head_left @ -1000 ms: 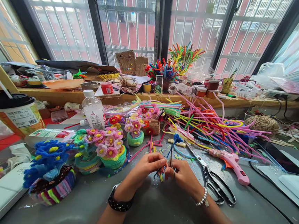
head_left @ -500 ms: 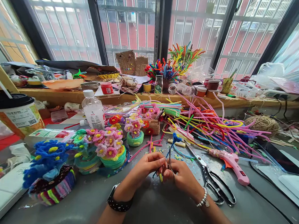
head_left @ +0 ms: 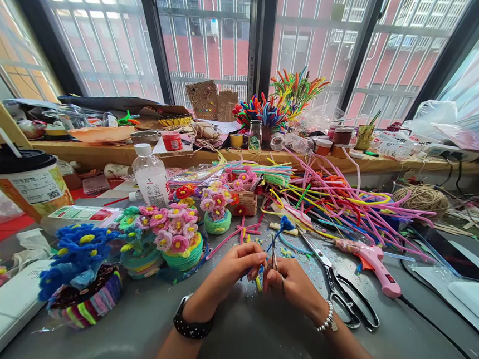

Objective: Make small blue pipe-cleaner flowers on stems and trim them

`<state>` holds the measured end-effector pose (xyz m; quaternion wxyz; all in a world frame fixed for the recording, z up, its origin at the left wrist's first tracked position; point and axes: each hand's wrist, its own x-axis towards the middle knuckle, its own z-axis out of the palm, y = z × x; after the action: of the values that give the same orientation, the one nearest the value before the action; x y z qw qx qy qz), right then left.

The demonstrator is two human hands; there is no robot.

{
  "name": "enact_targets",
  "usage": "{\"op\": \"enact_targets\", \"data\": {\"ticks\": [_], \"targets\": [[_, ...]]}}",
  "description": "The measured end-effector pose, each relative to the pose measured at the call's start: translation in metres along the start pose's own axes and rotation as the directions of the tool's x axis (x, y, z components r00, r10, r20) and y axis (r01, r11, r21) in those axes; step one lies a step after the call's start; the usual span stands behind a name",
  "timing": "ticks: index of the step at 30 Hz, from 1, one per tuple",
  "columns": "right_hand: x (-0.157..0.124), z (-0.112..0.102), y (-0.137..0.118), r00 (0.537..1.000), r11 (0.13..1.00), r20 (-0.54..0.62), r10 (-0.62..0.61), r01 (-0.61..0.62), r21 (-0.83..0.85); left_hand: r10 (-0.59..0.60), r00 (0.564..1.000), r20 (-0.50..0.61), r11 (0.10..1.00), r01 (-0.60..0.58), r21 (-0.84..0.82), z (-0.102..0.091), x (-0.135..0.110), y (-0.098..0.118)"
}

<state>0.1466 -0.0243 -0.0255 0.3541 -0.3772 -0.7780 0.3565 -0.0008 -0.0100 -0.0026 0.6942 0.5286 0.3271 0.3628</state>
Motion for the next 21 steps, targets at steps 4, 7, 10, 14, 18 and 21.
{"op": "enact_targets", "data": {"ticks": [4, 7, 10, 14, 18, 21], "targets": [[0.0003, 0.0017, 0.0033, 1.000, 0.999, -0.016, 0.020, -0.021, -0.030, 0.001, 1.000, 0.013, 0.999, -0.002, 0.039, -0.0010, 0.0005, -0.0006], [0.0006, 0.0043, 0.0063, 0.997, 0.996, -0.072, 0.028, -0.034, -0.084, 0.022, 1.000, 0.013, 0.999, -0.022, 0.030, -0.0007, 0.0008, -0.0007], [0.0007, 0.0057, 0.0067, 0.992, 0.991, -0.126, 0.027, -0.043, -0.126, 0.027, 0.999, 0.023, 0.999, -0.026, -0.023, 0.0000, 0.0007, -0.0005], [0.0000, 0.0049, 0.0031, 0.995, 0.996, -0.096, 0.009, -0.018, -0.093, 0.016, 0.999, 0.048, 0.999, -0.013, -0.051, -0.0002, 0.0001, -0.0007], [-0.0002, 0.0036, 0.0014, 0.996, 0.997, -0.088, 0.010, -0.017, -0.076, -0.004, 0.998, 0.069, 1.000, 0.006, -0.030, -0.0005, -0.0005, -0.0002], [0.0007, 0.0034, 0.0027, 0.991, 0.993, -0.126, 0.033, -0.047, -0.112, -0.004, 0.998, 0.055, 0.999, 0.006, -0.036, -0.0001, -0.0006, 0.0007]]}}
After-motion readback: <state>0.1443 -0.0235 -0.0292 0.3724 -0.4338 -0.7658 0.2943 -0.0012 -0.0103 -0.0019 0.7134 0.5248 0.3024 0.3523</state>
